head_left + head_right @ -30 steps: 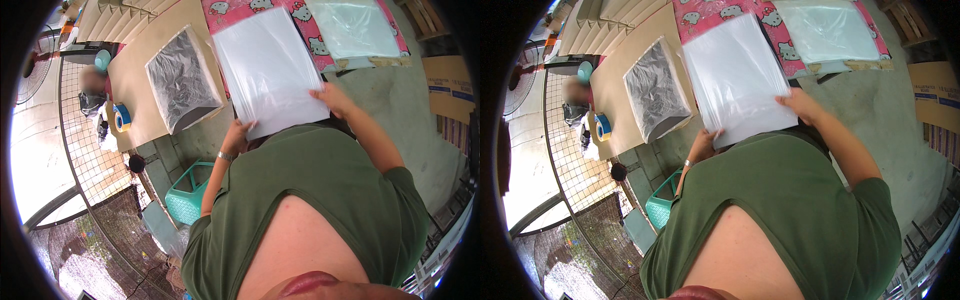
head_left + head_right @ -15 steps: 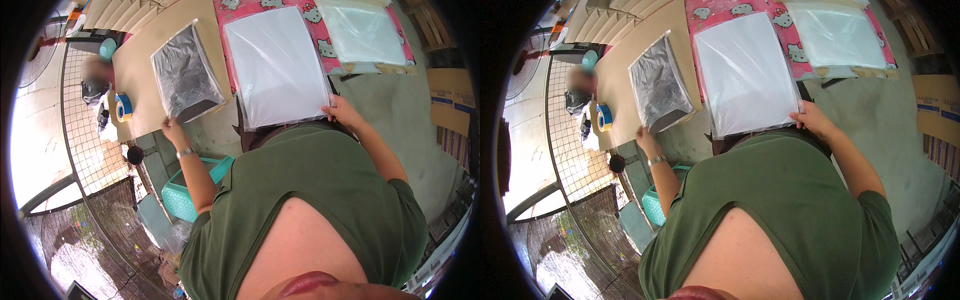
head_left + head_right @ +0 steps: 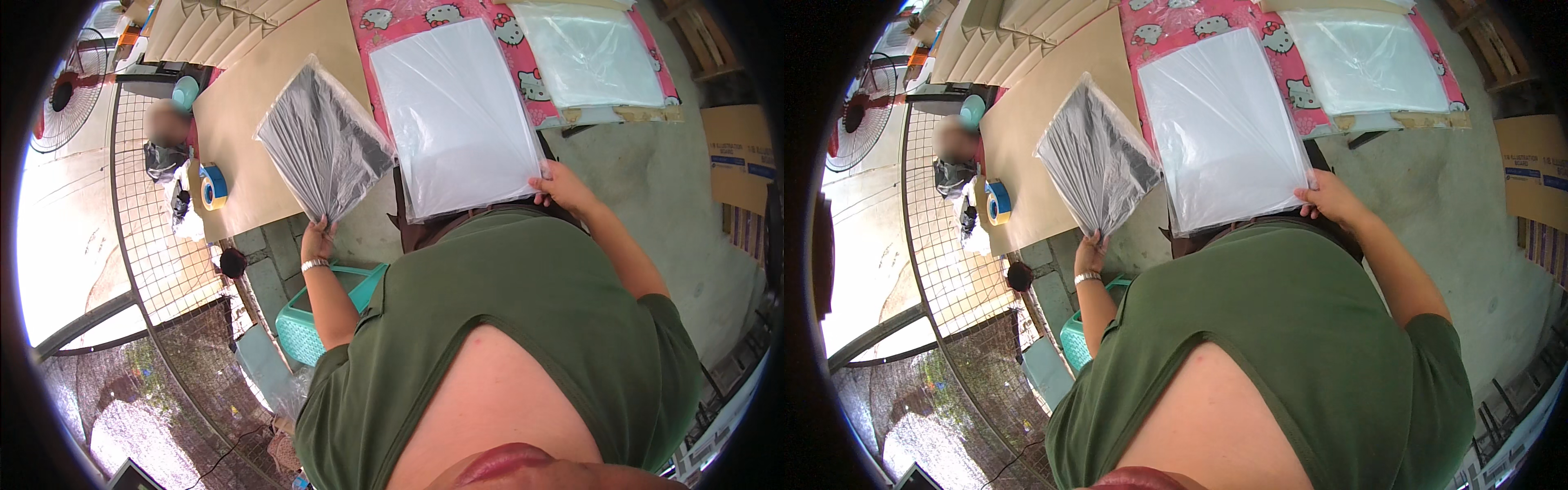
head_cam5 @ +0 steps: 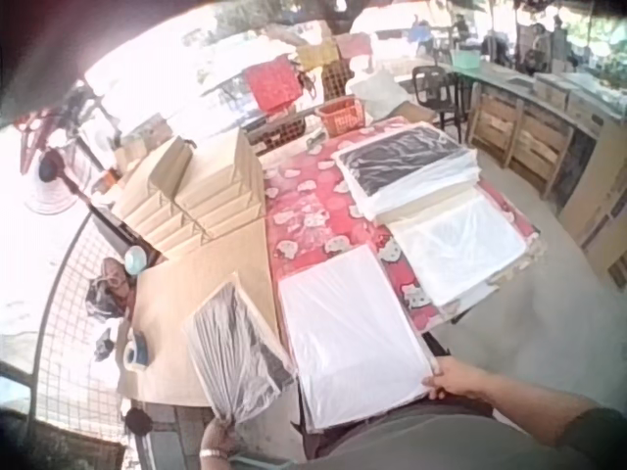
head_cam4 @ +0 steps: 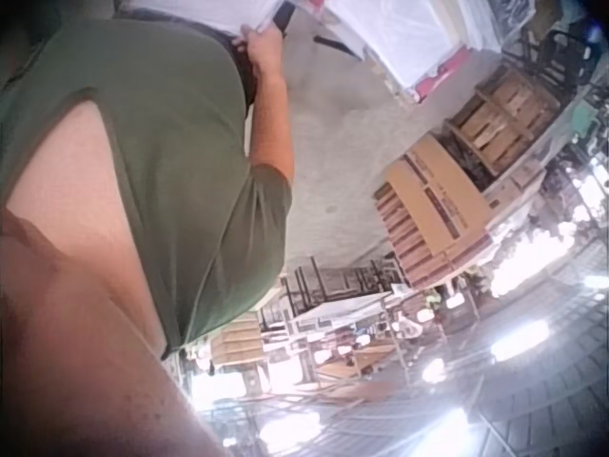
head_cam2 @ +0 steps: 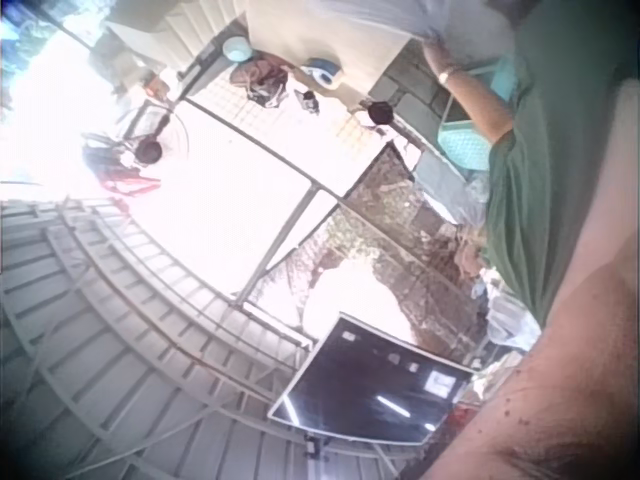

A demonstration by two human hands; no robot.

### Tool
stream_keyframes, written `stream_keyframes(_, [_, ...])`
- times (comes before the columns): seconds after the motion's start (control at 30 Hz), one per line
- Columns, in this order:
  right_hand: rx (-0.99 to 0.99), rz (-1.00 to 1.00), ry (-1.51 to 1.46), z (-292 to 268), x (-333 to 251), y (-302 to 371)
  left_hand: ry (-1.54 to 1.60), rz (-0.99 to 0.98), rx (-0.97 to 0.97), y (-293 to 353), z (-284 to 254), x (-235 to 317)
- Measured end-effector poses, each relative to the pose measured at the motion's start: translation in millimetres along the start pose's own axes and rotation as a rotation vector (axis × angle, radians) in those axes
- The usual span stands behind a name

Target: The person repeatedly places black and white notebooks into clear plastic sleeves at a table. They handle each notebook one at a time, insert it into a sleeve, and set the packaged item aside. The process continues throughout the clip.

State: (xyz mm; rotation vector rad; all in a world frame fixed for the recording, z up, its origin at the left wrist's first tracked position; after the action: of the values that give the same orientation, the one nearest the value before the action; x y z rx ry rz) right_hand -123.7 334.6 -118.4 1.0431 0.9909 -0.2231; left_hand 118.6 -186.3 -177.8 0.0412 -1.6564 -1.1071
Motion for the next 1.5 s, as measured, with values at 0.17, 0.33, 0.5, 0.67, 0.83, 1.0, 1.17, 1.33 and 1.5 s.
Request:
stream_keyframes(0.17, [-0.028,0.026,0.064,0.5,0.2,-3.4,0.376,0.161,-0.219,42.6,22.4,14.4])
stream_keyframes(0.33, [-0.023,0.04,0.069,2.5,-3.4,-3.0,0.416,0.132,-0.288,78.2,95.3,21.7])
stream_keyframes(0.5, [-0.029,0.028,0.039,0.8,0.1,-0.9,0.046,-0.026,-0.562,105.3,200.5,-6.9])
stream_keyframes(0.67, [-0.097,0.038,-0.131,1.6,9.8,-4.6,-0.125,-0.111,-0.674,129.2,253.8,-30.0])
stream_keyframes(0.83, [0.063,0.155,-0.7,10.6,-5.6,10.3,-0.188,-0.164,-0.599,127.9,249.2,-50.8])
stream_keyframes(1.0, [-0.039,0.007,0.0,14.0,-28.3,13.0,-0.408,-0.128,-0.469,139.1,251.6,-45.2])
stream_keyframes(1.17, [0.031,-0.27,0.371,9.9,-136.1,52.1,-1.242,0.153,-0.303,112.2,217.9,13.0])
stream_keyframes(1.33, [0.3,-0.927,1.221,27.6,-249.6,133.5,-0.672,1.077,-0.014,150.7,232.6,194.9])
stream_keyframes(1.5, [0.217,-0.863,1.339,31.3,-272.2,126.8,-0.076,0.994,-0.412,149.5,263.1,231.5])
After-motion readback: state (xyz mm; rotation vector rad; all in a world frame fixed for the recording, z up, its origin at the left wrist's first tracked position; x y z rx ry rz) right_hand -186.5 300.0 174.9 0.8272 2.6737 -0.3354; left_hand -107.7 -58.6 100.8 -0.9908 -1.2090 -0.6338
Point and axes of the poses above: each hand's wrist, its own y-axis away from the middle knuckle, its own z-axis out of the palm, x = y × z, the point moved 9 cm from there along -y, towards the middle knuckle, and after that the axes turned 6 degrees about -y, right-handed, at the moved point
